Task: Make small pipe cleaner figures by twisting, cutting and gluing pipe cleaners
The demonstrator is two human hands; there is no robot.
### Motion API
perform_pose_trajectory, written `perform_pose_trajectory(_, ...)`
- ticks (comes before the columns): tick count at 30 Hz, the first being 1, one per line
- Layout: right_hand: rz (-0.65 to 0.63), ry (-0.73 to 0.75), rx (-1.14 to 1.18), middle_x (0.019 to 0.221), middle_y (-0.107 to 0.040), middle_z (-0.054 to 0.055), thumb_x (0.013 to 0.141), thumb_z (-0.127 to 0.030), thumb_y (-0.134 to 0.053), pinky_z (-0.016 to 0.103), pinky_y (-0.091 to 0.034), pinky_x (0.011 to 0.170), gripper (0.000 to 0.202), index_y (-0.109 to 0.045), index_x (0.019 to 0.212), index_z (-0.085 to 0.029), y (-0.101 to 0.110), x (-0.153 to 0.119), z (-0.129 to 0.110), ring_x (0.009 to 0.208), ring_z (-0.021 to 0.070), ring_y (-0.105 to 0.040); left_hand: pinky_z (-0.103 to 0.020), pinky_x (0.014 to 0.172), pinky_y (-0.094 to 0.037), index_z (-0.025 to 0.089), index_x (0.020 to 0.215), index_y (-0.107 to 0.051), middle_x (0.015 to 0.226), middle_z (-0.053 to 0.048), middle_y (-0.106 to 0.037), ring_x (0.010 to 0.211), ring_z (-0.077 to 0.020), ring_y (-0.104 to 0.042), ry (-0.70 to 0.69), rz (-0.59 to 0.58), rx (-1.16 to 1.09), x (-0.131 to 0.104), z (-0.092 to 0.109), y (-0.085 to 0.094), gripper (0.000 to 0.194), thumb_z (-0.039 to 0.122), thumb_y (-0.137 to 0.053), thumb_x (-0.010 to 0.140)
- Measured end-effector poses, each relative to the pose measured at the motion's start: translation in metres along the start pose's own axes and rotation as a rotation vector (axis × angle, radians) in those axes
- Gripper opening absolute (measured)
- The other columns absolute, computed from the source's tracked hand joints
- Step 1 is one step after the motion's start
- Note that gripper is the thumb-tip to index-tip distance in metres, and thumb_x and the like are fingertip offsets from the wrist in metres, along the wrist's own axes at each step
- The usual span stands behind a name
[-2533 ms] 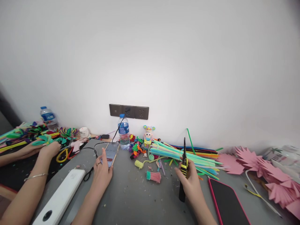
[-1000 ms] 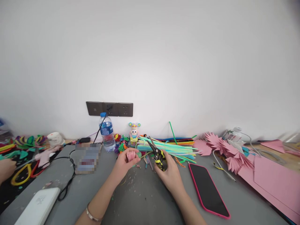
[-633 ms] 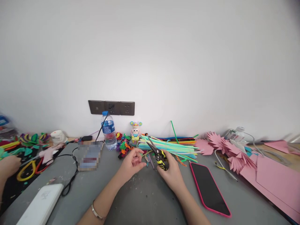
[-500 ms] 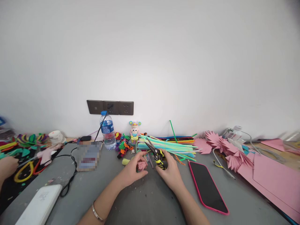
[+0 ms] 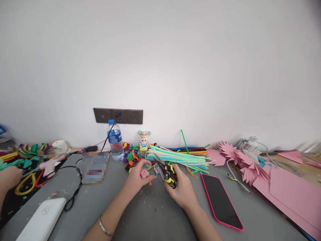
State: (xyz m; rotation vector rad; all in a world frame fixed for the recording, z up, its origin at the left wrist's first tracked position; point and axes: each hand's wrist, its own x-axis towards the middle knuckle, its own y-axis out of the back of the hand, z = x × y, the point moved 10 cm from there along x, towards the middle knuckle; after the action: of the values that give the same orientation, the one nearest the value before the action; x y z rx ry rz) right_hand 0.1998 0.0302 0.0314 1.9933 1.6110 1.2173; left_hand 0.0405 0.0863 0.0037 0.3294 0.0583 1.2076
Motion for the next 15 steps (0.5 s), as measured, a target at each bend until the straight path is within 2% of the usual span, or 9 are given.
perform_pose_trajectory(3, 0.005, 0.131, -0.106, 0.091, -0.062, 0.006, 0.067, -0.017, -0.055, 0.032, -0.043, 0.069, 0.036, -0.049, 0.102, -0.023, -0.001, -0.001, -0.020, 0.082, 0.0252, -0.058, -0.021, 0.054, -0.041, 0.023, 0.097, -0.044, 0.051, 0.012, -0.051, 0.046, -0.0123, -0.056, -0.062, 0.138, -0.011, 0.001, 0.004, 0.017, 0.036, 0.022, -0.069, 0.070)
perform_pose_trajectory(6, 0.007, 0.195, -0.163, 0.093, -0.061, 0.007, 0.066, -0.016, -0.056, 0.034, -0.040, 0.071, 0.038, -0.050, 0.103, -0.022, -0.002, -0.001, -0.028, 0.085, 0.0265, -0.055, -0.018, 0.054, -0.038, 0.024, 0.092, -0.039, 0.055, 0.013, -0.048, 0.051, -0.0097, -0.054, -0.104, 0.205, -0.092, 0.001, 0.005, 0.026, 0.035, 0.016, -0.064, 0.069)
perform_pose_trajectory(10, 0.004, 0.205, -0.205, 0.095, -0.061, 0.008, 0.066, -0.017, -0.057, 0.035, -0.039, 0.072, 0.041, -0.050, 0.106, -0.021, -0.003, 0.000, -0.025, 0.085, 0.0273, -0.054, -0.016, 0.053, -0.033, 0.023, 0.089, -0.037, 0.056, 0.014, -0.038, 0.049, -0.0071, -0.045, -0.109, 0.209, -0.138, 0.000, 0.008, 0.027, 0.036, 0.013, -0.063, 0.067)
perform_pose_trajectory(15, -0.027, 0.224, -0.211, 0.096, -0.063, 0.007, 0.064, -0.015, -0.058, 0.034, -0.039, 0.073, 0.044, -0.052, 0.107, -0.022, -0.007, -0.002, -0.025, 0.087, 0.0268, -0.055, -0.017, 0.054, -0.029, 0.024, 0.087, -0.034, 0.057, 0.013, -0.037, 0.051, -0.0072, -0.040, -0.143, 0.157, -0.170, -0.002, 0.014, 0.023, 0.038, 0.012, -0.063, 0.067)
